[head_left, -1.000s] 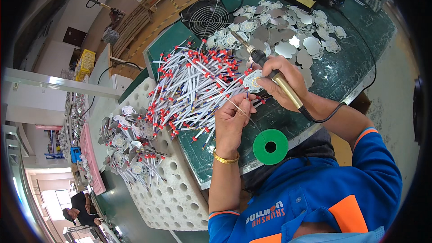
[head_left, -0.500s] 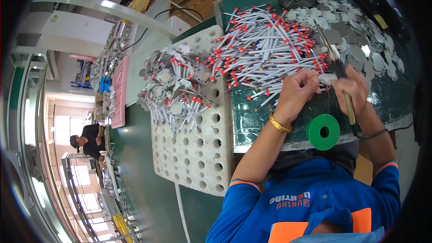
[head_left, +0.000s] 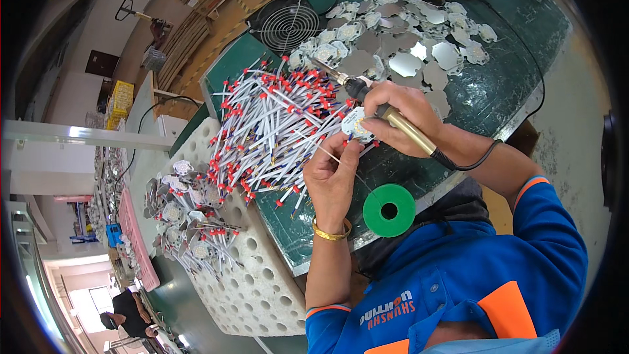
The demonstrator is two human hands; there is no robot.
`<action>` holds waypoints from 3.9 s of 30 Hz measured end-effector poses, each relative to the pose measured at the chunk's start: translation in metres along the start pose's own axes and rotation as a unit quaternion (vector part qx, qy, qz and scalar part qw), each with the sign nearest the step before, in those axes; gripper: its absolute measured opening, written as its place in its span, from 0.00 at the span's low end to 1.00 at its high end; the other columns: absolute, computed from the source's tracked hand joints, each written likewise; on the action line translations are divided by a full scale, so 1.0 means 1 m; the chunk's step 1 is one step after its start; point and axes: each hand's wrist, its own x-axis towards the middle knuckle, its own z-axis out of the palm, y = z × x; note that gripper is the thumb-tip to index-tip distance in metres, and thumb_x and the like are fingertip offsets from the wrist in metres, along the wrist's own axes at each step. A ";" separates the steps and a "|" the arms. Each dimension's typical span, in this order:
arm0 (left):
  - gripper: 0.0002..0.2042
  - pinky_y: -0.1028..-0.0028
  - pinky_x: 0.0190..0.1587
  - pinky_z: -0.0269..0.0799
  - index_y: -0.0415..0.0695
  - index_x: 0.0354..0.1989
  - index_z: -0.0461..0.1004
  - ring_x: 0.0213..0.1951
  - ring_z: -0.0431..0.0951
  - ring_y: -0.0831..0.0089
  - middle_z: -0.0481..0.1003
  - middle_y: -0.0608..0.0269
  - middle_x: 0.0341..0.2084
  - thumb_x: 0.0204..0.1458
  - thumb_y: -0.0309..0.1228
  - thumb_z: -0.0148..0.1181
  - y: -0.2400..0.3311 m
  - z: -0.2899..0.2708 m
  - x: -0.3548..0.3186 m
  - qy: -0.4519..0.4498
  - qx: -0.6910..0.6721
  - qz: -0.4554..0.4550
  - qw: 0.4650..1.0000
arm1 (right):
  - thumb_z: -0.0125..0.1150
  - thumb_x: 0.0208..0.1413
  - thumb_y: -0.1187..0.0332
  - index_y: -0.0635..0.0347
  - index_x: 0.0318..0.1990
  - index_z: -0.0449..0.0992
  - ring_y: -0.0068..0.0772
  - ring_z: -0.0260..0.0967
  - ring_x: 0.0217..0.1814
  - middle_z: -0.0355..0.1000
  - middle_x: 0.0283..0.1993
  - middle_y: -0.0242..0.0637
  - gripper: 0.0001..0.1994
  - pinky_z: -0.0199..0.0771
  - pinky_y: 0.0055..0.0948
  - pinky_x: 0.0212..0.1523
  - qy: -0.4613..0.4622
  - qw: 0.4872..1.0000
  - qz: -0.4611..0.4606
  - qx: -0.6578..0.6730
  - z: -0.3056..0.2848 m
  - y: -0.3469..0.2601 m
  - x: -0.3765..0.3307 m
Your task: The person solders electrical wires onto circular LED circuit boards using a soldering iron.
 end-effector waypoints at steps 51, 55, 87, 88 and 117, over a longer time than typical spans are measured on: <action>0.05 0.87 0.18 0.51 0.38 0.33 0.74 0.16 0.58 0.89 0.67 0.74 0.16 0.50 0.26 0.58 0.057 0.006 0.007 0.206 -0.189 0.096 0.955 | 0.53 0.51 0.59 0.60 0.31 0.72 0.27 0.57 0.18 0.66 0.18 0.29 0.12 0.56 0.37 0.38 -0.026 0.986 -0.162 0.013 -0.029 -0.065 0.009; 0.05 0.88 0.18 0.51 0.38 0.34 0.74 0.16 0.59 0.89 0.68 0.73 0.18 0.50 0.25 0.57 0.055 0.006 0.008 0.205 -0.181 0.105 0.956 | 0.56 0.43 0.71 0.62 0.31 0.74 0.28 0.58 0.16 0.65 0.17 0.31 0.07 0.57 0.35 0.34 -0.024 0.984 -0.177 0.017 -0.025 -0.065 0.011; 0.04 0.86 0.18 0.50 0.37 0.33 0.73 0.16 0.57 0.89 0.66 0.74 0.16 0.51 0.24 0.56 0.046 0.004 0.007 0.186 -0.206 0.045 0.960 | 0.53 0.33 0.81 0.60 0.29 0.74 0.30 0.57 0.17 0.63 0.17 0.31 0.11 0.57 0.33 0.31 -0.001 0.980 -0.198 0.002 -0.028 -0.058 0.013; 0.04 0.86 0.18 0.49 0.37 0.32 0.73 0.16 0.57 0.89 0.65 0.74 0.15 0.51 0.24 0.56 0.045 0.004 0.008 0.170 -0.198 0.044 0.964 | 0.53 0.35 0.81 0.61 0.30 0.73 0.31 0.56 0.17 0.63 0.18 0.31 0.11 0.57 0.33 0.30 0.008 0.978 -0.210 -0.011 -0.028 -0.058 0.014; 0.10 0.88 0.21 0.60 0.38 0.41 0.74 0.20 0.70 0.84 0.75 0.64 0.21 0.50 0.25 0.56 0.027 -0.008 0.010 -0.001 -0.188 -0.077 0.979 | 0.60 0.41 0.81 0.59 0.30 0.65 0.33 0.62 0.21 0.66 0.24 0.34 0.11 0.62 0.27 0.21 0.003 0.993 -0.091 -0.078 0.000 -0.025 0.017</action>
